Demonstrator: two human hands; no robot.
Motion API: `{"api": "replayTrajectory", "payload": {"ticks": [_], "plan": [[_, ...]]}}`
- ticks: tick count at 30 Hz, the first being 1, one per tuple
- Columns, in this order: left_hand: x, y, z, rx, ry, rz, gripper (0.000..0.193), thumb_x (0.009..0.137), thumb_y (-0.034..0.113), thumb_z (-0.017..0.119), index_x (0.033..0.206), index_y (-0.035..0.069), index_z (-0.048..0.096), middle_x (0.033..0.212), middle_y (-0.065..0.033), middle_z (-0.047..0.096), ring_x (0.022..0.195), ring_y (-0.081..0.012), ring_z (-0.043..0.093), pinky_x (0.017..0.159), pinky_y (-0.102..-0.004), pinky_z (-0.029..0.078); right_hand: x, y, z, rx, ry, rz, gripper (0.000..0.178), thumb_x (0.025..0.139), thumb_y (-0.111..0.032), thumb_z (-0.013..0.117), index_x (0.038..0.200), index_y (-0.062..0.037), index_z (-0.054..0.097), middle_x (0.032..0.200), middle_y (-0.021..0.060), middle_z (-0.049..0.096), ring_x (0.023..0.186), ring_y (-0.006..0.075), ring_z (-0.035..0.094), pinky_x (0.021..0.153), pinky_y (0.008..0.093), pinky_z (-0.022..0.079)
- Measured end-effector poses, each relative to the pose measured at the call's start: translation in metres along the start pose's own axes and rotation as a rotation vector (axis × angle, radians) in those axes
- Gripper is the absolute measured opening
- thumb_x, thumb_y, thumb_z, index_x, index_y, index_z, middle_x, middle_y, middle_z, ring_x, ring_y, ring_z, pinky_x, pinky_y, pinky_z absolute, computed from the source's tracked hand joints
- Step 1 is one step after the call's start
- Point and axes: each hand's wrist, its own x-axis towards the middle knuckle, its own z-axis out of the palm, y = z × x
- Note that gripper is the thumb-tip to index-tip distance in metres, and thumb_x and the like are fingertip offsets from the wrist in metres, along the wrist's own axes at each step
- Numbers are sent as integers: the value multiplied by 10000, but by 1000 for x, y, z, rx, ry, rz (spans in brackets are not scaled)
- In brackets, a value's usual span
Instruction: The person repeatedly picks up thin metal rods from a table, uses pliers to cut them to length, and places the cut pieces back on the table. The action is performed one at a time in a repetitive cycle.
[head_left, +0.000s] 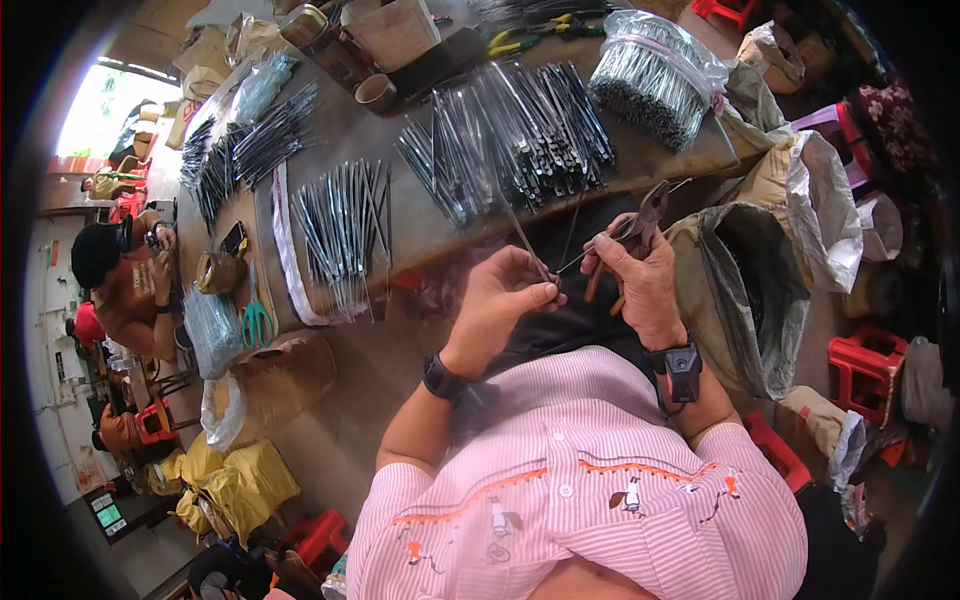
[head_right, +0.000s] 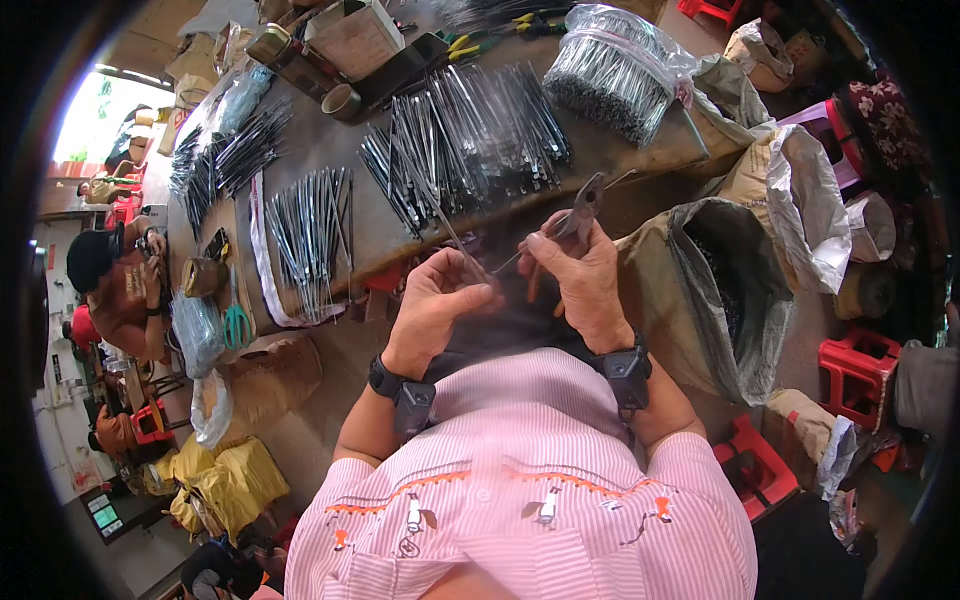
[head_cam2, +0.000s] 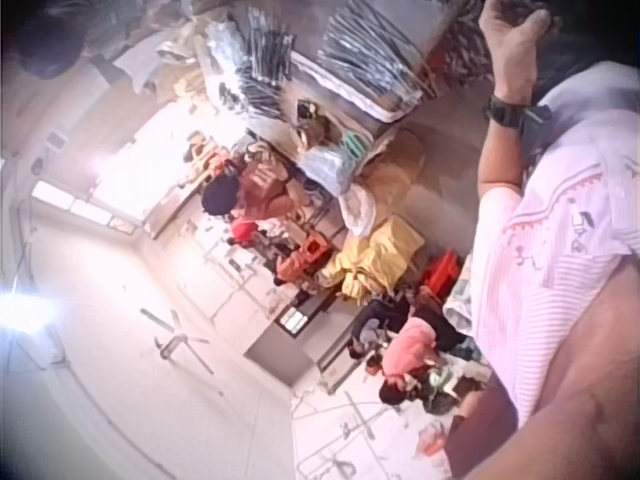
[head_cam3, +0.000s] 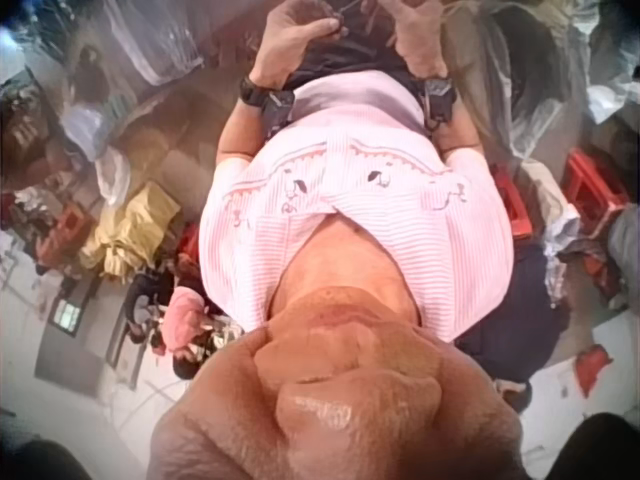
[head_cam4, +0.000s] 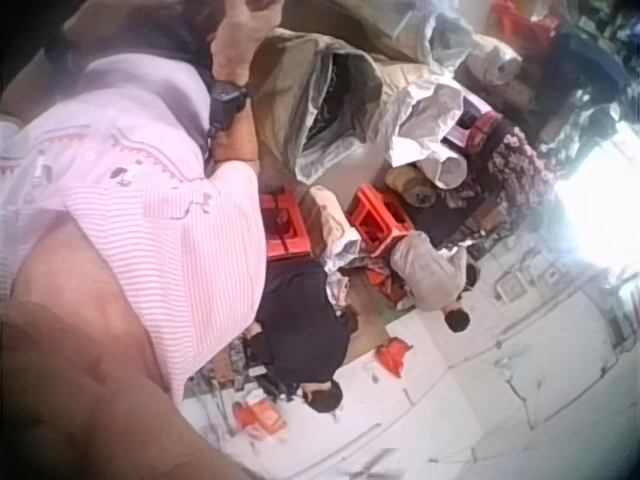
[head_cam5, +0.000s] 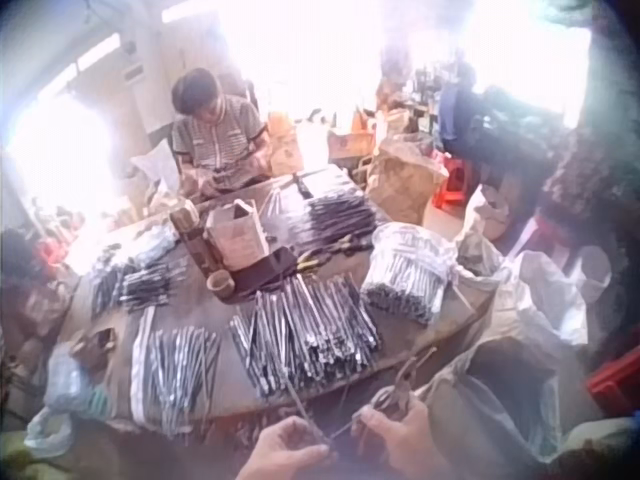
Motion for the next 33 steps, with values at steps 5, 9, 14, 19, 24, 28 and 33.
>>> {"api": "replayTrajectory", "payload": {"ticks": [5,9,14,19,24,28,33], "plan": [[2,-3,2,1,12,20,204,778,-65,699,945,-13,593,864,-84,659,763,-170,671,732,-302,579,-4,13,-1,-211,-28,-11,112,875,-15,640,953,-31,562,802,75,654,685,144,648,589,265,537],[3,-2,1,57,33,21,204,769,-60,713,937,-23,603,843,-82,659,749,-162,670,719,-288,573,-7,18,8,-354,-30,-72,102,878,-14,634,951,-28,565,786,58,648,684,129,642,558,256,528],[-2,1,-9,75,41,5,214,779,-55,705,968,-31,608,850,-68,652,763,-152,670,724,-272,565,5,0,8,-92,87,-179,251,876,-21,637,1094,2,514,826,104,648,648,153,639,464,282,515],[-5,3,-6,158,-33,11,267,800,-60,669,1053,-34,589,886,-69,645,790,-150,671,733,-262,561,17,-11,-3,-80,118,-177,204,875,-18,634,1057,11,547,859,138,659,667,174,645,550,280,529],[-4,6,4,216,-140,-103,315,848,-52,593,1161,-40,565,973,-92,639,854,-177,679,684,-232,551,7,-4,-12,-32,-19,146,199,856,-29,659,1037,-2,580,883,123,651,698,176,645,625,288,544],[-5,4,5,150,-136,-160,324,858,-18,613,1175,-62,560,994,-101,640,867,-188,682,660,-226,548,5,0,-15,-14,10,156,233,851,-34,669,1059,-4,569,867,105,641,695,182,643,615,294,546],[-8,2,3,61,-133,-185,326,848,12,650,1158,-59,578,989,-100,645,858,-195,688,648,-224,545,7,1,-17,115,99,115,265,851,-28,669,1088,-4,555,862,116,644,687,192,646,594,303,546]]}}
